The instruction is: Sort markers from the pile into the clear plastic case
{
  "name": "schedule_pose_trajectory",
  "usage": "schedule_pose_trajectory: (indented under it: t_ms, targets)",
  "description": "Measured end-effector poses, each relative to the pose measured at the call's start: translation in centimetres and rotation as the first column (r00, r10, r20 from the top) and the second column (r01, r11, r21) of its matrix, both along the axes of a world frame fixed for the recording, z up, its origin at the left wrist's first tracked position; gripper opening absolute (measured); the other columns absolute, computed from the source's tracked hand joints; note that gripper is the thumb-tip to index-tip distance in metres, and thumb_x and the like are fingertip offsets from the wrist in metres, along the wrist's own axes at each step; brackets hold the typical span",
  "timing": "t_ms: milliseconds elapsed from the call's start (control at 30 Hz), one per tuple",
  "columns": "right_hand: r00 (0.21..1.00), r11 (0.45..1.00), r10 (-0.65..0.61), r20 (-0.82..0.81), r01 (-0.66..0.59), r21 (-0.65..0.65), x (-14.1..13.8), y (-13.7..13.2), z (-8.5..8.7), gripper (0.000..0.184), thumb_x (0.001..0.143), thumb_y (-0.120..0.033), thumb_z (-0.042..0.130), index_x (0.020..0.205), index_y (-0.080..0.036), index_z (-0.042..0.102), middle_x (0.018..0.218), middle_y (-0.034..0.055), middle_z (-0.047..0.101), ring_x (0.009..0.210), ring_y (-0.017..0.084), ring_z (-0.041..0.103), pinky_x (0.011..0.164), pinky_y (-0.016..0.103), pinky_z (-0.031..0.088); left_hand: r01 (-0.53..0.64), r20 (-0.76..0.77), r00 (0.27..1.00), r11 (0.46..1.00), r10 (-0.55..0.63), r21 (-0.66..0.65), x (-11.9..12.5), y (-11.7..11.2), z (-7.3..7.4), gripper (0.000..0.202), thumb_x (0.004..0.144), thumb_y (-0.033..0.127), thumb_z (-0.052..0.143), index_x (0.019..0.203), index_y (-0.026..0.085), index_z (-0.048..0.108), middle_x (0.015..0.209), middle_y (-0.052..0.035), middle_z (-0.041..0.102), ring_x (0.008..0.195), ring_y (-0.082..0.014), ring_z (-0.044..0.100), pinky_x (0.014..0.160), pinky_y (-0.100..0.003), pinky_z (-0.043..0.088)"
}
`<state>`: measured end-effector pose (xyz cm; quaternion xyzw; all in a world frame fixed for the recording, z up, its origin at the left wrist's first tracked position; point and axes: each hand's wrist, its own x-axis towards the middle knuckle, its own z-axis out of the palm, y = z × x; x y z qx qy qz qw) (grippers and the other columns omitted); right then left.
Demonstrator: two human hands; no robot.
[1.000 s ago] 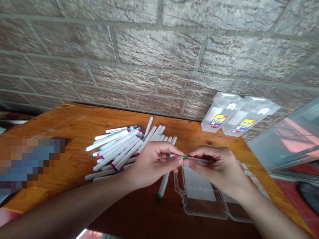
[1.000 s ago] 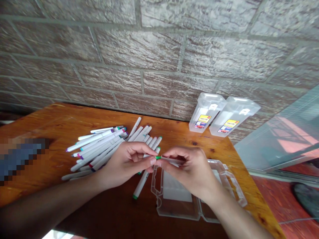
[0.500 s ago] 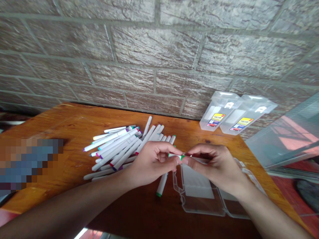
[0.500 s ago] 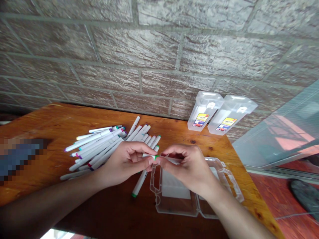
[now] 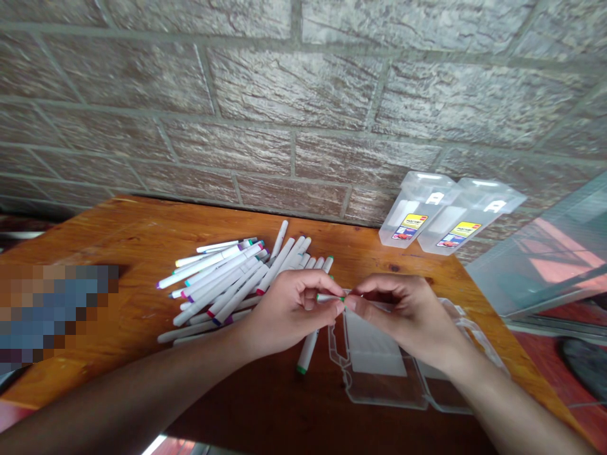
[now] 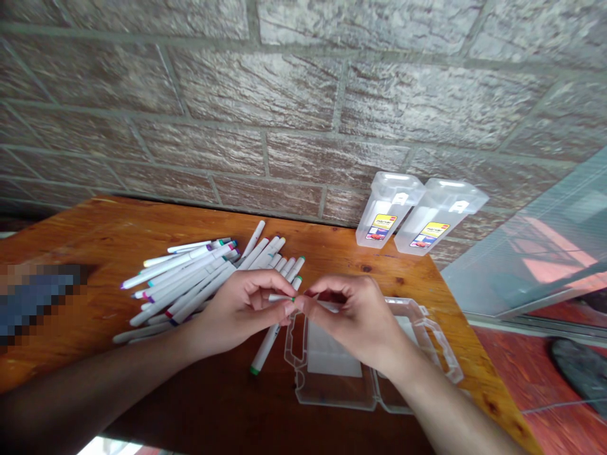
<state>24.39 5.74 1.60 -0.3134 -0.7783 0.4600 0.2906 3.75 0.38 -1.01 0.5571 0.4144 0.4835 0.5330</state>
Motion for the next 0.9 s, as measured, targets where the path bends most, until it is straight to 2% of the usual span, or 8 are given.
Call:
schedule_pose_trajectory:
  t_ms: [233, 300, 367, 467, 633, 900]
  targets:
    - [0.990, 0.991, -0.004, -0.141, -0.014, -0.131, -0.1, 0.5, -0.4, 0.014, 0.081, -0.026, 0.085, 0.092, -0.018, 0.080, 0.083, 0.0035, 0.080, 0.073, 0.015, 0.073, 0.069, 0.022, 0.058, -0.019, 0.076, 0.997, 1.000, 0.019, -0.006, -0.2, 0.5, 0.2, 0.016, 0.087, 0.024, 0.076, 0.097, 0.012, 0.076, 0.075, -0.0031, 0.073, 0.065, -0.0118, 0.070, 0.063, -0.020, 0.055]
    - [0.987, 0.988, -0.018, -0.159, -0.007, -0.156, -0.1, 0.6, 0.0, 0.012, 0.082, -0.026, 0.084, 0.090, -0.018, 0.080, 0.076, 0.0021, 0.078, 0.062, 0.011, 0.067, 0.058, 0.018, 0.054, -0.043, 0.103, 0.994, 0.999, 0.043, 0.002, -0.3, 0.6, 0.5, 0.014, 0.087, 0.023, 0.076, 0.095, 0.012, 0.076, 0.072, -0.0013, 0.072, 0.063, -0.0109, 0.070, 0.062, -0.019, 0.055]
    - [0.985, 0.982, -0.041, -0.167, 0.009, -0.187, -0.1, 0.6, 0.4, 0.012, 0.082, -0.027, 0.084, 0.089, -0.017, 0.081, 0.067, 0.0004, 0.074, 0.050, 0.007, 0.057, 0.044, 0.014, 0.046, -0.058, 0.134, 0.989, 0.998, 0.057, 0.004, -0.4, 0.7, 0.8, 0.012, 0.086, 0.021, 0.076, 0.094, 0.012, 0.076, 0.070, 0.0002, 0.071, 0.060, -0.0102, 0.069, 0.061, -0.019, 0.056]
    - [0.981, 0.973, -0.061, -0.184, 0.017, -0.230, -0.1, 0.7, 0.9, 0.014, 0.081, -0.029, 0.085, 0.086, -0.017, 0.082, 0.061, 0.0002, 0.070, 0.044, 0.005, 0.049, 0.038, 0.013, 0.039, -0.078, 0.163, 0.984, 0.997, 0.078, -0.005, -0.4, 0.7, 1.2, 0.012, 0.085, 0.022, 0.078, 0.091, 0.013, 0.075, 0.072, 0.0001, 0.072, 0.058, -0.0098, 0.068, 0.059, -0.020, 0.056]
    - [0.964, 0.959, -0.075, -0.256, -0.001, -0.284, 0.1, 1.0, 0.6, 0.013, 0.082, -0.030, 0.085, 0.088, -0.019, 0.083, 0.069, 0.0042, 0.077, 0.045, 0.005, 0.051, 0.039, 0.013, 0.039, -0.128, 0.190, 0.974, 0.992, 0.124, 0.010, -0.7, 0.9, 1.3, 0.017, 0.084, 0.027, 0.079, 0.089, 0.012, 0.075, 0.071, 0.0004, 0.069, 0.057, -0.0103, 0.066, 0.059, -0.022, 0.056]
    - [0.953, 0.942, -0.133, -0.273, 0.036, -0.333, 0.7, 1.3, 0.2, 0.016, 0.084, -0.033, 0.085, 0.095, -0.021, 0.084, 0.073, 0.0052, 0.079, 0.045, 0.006, 0.057, 0.041, 0.014, 0.042, -0.163, 0.252, 0.955, 0.987, 0.158, -0.002, -1.2, 1.2, 0.6, 0.019, 0.087, 0.031, 0.077, 0.095, 0.014, 0.075, 0.071, 0.0003, 0.067, 0.058, -0.0111, 0.064, 0.061, -0.025, 0.055]
